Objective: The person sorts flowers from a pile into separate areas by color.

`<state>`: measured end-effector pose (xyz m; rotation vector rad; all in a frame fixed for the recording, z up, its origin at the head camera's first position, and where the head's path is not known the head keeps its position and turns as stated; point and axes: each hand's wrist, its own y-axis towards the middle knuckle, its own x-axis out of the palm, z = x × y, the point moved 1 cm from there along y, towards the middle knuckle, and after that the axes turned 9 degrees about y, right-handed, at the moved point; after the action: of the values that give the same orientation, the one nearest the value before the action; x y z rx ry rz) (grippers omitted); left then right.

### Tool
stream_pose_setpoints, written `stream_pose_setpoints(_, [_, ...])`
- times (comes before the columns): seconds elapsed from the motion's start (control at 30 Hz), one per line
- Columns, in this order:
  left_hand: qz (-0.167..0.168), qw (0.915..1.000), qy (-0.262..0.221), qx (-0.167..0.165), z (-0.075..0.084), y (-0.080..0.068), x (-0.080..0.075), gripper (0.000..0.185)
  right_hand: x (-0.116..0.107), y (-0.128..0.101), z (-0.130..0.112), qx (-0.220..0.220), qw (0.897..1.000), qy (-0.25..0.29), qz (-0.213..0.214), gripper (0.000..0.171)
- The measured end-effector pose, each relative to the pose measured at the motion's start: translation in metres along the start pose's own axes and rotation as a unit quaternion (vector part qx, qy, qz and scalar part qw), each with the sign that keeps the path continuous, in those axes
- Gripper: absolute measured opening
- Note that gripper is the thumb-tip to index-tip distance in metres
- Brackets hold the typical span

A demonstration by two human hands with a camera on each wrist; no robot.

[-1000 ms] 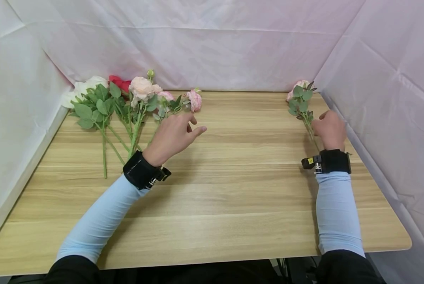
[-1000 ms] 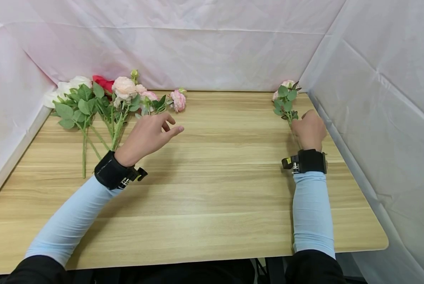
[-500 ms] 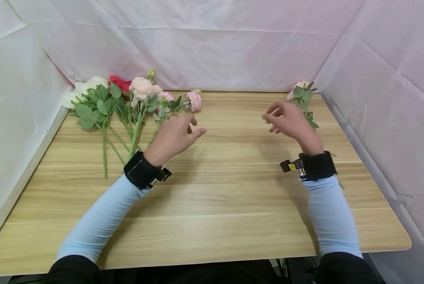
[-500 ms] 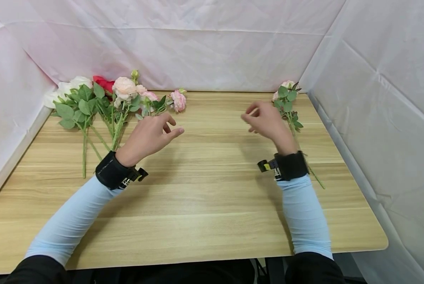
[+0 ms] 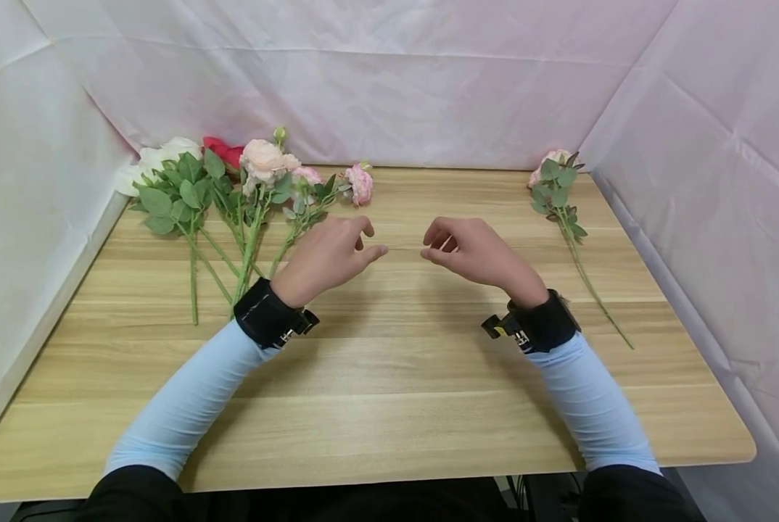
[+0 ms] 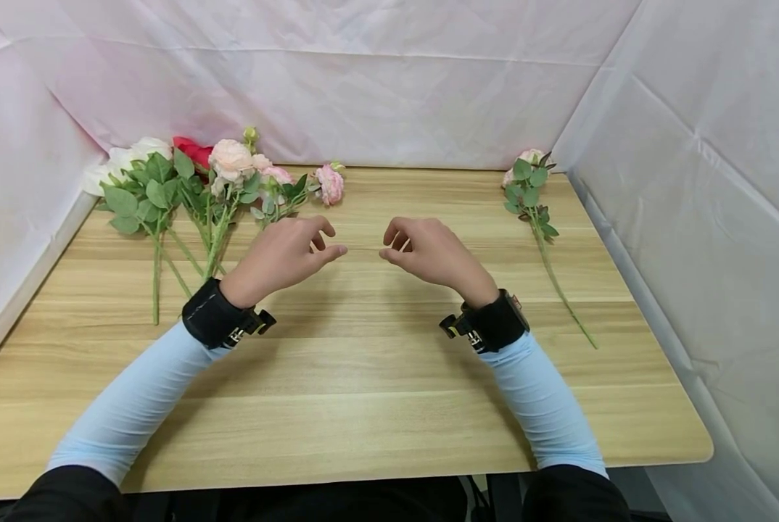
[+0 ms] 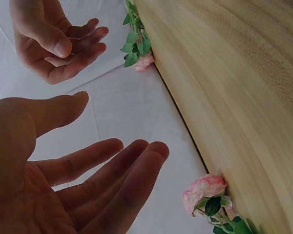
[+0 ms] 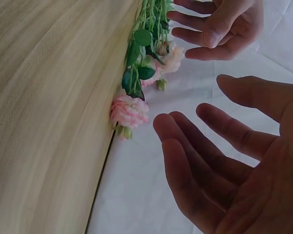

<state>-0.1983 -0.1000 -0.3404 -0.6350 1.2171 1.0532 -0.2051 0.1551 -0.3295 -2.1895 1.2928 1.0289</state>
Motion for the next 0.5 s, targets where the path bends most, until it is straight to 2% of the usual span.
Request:
stream_pose_setpoints(0.1, [0.001,1.0,0.004,0.0,-0.002,0.001,0.0,0.04,0.001,-0.001,-0.001,-0.002,1.0,-0.002,0.004,0.017])
stream_pose_setpoints(0.2, [0.007,0.9999,0.005,-0.014,-0.01,0.004,0.0,0.042,0.0,-0.001,-0.002,-0.002,1.0,-0.005,0.005,0.016])
stream_pose_setpoints(0.37, [0.014,0.9974,0.027,-0.066,-0.042,0.01,-0.006,0.046,-0.001,-0.002,-0.001,-0.001,1.0,0.0,0.0,0.015])
stream_pose_setpoints(0.5, [0.018,0.9911,0.061,-0.117,-0.072,0.008,-0.014,0.033,-0.001,-0.002,0.0,-0.002,1.0,0.008,-0.003,0.015])
